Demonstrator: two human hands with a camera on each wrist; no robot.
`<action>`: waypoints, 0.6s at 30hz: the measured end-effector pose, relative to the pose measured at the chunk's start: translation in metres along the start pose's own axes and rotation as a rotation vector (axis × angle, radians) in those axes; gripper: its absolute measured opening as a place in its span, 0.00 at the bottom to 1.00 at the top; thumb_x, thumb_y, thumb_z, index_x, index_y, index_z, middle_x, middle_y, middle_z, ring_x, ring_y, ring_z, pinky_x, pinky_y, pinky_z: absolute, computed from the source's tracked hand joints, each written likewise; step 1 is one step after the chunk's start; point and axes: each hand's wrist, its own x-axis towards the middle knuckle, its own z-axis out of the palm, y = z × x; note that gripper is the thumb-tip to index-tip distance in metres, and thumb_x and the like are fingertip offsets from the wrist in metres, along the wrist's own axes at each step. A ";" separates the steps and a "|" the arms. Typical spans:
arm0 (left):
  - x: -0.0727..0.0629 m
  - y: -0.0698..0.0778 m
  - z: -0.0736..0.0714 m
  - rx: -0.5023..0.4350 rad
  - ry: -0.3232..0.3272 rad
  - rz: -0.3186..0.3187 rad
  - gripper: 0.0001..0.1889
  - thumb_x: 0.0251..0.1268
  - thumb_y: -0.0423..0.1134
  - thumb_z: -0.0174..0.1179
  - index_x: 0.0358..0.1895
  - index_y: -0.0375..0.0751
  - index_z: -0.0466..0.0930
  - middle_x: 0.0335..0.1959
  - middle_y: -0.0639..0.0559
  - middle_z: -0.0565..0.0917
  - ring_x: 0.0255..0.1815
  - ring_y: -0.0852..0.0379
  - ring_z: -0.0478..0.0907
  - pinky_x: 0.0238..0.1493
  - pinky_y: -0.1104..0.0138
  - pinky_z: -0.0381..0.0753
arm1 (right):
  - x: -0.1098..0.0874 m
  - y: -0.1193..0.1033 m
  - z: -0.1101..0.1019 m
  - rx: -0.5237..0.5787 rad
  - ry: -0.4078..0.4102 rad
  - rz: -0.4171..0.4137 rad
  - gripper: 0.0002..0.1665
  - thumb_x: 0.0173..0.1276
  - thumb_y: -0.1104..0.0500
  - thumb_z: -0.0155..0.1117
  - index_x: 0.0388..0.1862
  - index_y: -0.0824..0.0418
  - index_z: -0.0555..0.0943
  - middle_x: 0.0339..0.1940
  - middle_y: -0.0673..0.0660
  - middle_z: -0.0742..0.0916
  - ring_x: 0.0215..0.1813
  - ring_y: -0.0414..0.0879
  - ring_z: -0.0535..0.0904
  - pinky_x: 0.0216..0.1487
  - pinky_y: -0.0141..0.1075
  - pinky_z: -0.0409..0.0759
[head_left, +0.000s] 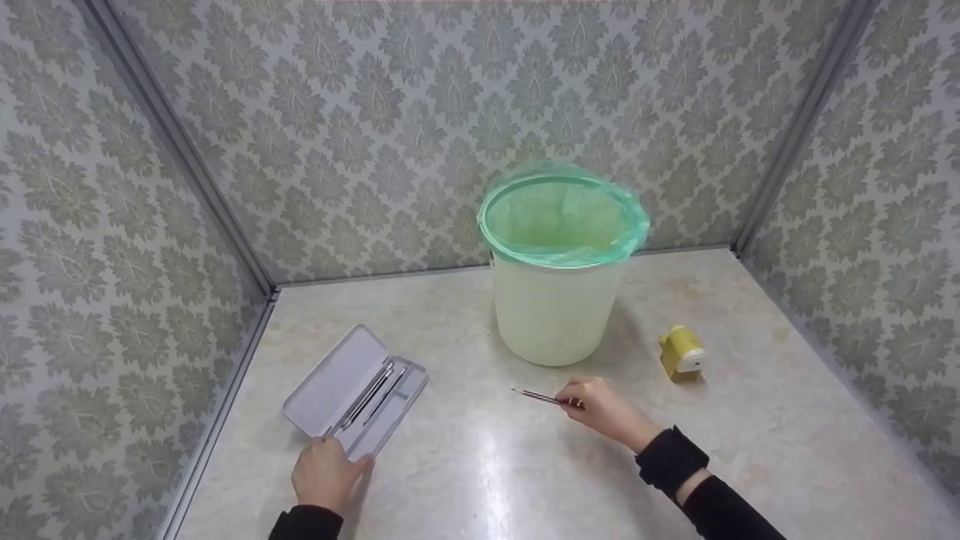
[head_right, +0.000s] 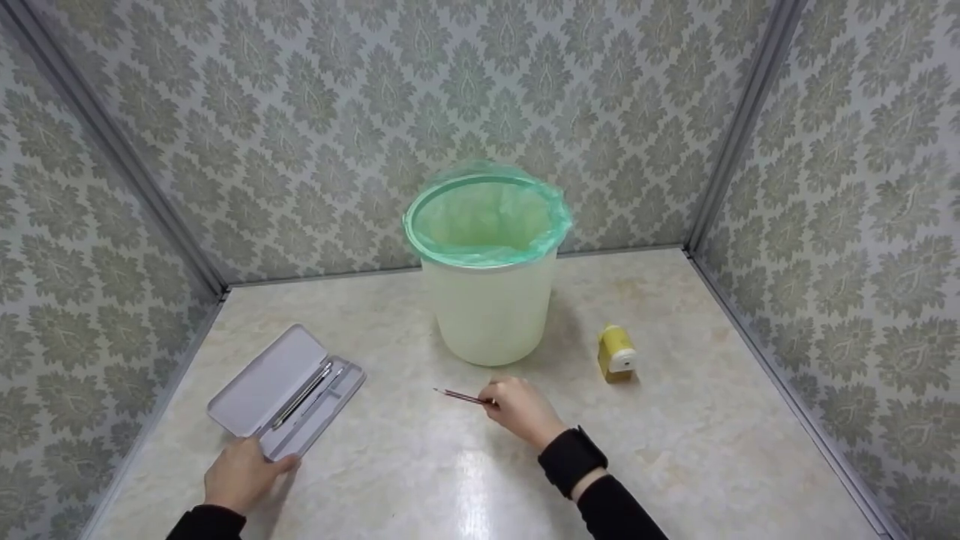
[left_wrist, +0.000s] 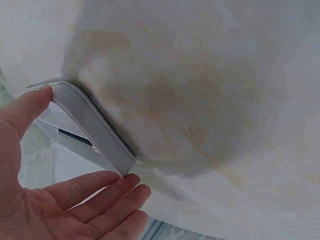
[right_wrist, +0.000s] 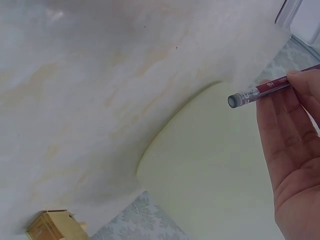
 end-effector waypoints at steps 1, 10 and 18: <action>-0.001 0.001 -0.001 0.006 0.002 0.006 0.29 0.53 0.50 0.75 0.36 0.21 0.80 0.32 0.32 0.82 0.35 0.40 0.81 0.40 0.47 0.82 | 0.000 0.000 0.000 0.002 0.000 0.000 0.06 0.63 0.72 0.70 0.38 0.67 0.89 0.31 0.58 0.89 0.34 0.47 0.87 0.35 0.33 0.85; -0.005 0.028 -0.012 -0.037 0.042 0.117 0.38 0.54 0.50 0.77 0.56 0.19 0.77 0.48 0.26 0.83 0.50 0.31 0.83 0.51 0.43 0.83 | -0.002 -0.004 -0.004 0.025 0.008 0.011 0.08 0.62 0.73 0.70 0.38 0.65 0.90 0.33 0.58 0.90 0.33 0.46 0.88 0.36 0.31 0.86; -0.015 0.066 -0.013 -0.237 0.044 0.257 0.33 0.56 0.47 0.76 0.59 0.27 0.81 0.58 0.30 0.85 0.59 0.33 0.83 0.56 0.45 0.84 | 0.000 -0.013 -0.005 0.127 -0.001 0.046 0.08 0.66 0.70 0.69 0.41 0.64 0.90 0.35 0.57 0.91 0.35 0.46 0.89 0.38 0.33 0.88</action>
